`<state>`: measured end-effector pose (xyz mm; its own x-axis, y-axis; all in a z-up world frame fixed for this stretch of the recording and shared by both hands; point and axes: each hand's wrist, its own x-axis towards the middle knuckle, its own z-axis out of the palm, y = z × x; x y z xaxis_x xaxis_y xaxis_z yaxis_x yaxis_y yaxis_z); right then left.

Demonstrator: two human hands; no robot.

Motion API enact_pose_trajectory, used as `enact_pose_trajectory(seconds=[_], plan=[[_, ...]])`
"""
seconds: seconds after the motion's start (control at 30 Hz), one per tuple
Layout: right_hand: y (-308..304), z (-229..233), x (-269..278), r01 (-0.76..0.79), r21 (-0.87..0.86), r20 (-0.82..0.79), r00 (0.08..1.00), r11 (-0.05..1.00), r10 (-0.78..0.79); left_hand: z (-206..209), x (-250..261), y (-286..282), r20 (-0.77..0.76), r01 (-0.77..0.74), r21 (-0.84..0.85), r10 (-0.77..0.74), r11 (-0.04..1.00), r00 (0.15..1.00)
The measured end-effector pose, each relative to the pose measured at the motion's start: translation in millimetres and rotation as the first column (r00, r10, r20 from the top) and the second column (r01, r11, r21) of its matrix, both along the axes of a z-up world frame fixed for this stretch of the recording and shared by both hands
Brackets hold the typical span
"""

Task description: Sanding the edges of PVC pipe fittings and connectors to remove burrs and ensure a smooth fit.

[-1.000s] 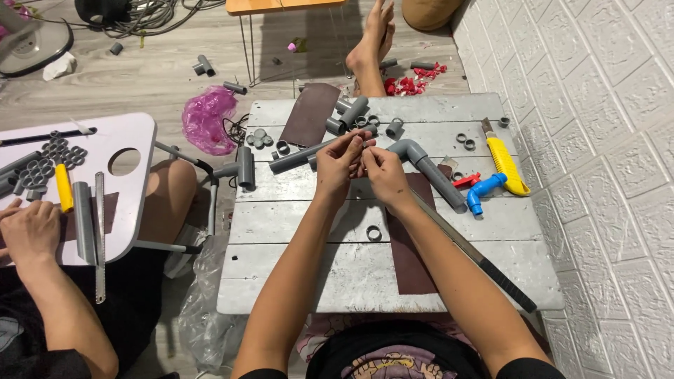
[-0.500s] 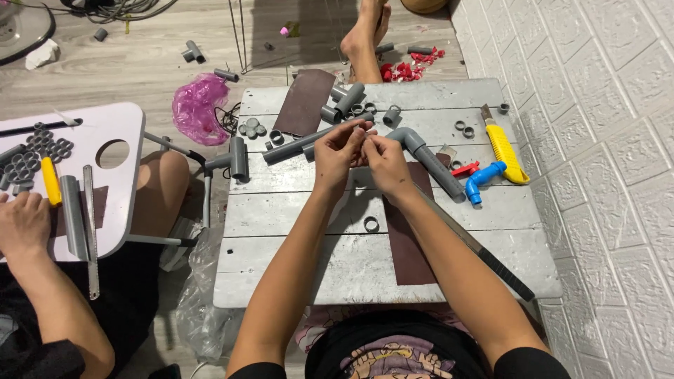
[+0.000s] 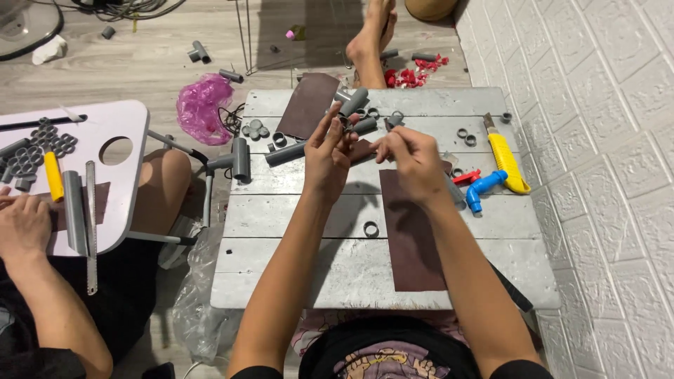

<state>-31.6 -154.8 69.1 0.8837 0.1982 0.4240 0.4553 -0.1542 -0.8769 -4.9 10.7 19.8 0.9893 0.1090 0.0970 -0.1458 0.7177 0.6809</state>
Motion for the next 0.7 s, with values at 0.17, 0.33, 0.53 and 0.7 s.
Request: enact_pose_trajectory(seconds=[0.17,0.33,0.53,0.7], plan=[[-14,38,-55,-0.009,-0.136,0.049,0.999,0.991,0.016,36,-60,-5,-0.012,0.084,-0.154,-0.087,0.984,0.996],[-10,26,-99,-0.097,-0.145,0.006,0.995,0.985,0.099,4,-113,3,0.000,0.093,-0.095,-0.093,0.991,0.996],[12,6,-117,-0.143,-0.151,-0.055,0.989,0.978,0.136,-29,-150,10,-0.099,0.015,-0.160,-0.031,0.987,0.995],[41,16,-113,-0.119,-0.240,-0.009,0.993,0.963,0.120,-26,-155,3,-0.146,-0.058,-0.146,0.036,0.988,0.989]])
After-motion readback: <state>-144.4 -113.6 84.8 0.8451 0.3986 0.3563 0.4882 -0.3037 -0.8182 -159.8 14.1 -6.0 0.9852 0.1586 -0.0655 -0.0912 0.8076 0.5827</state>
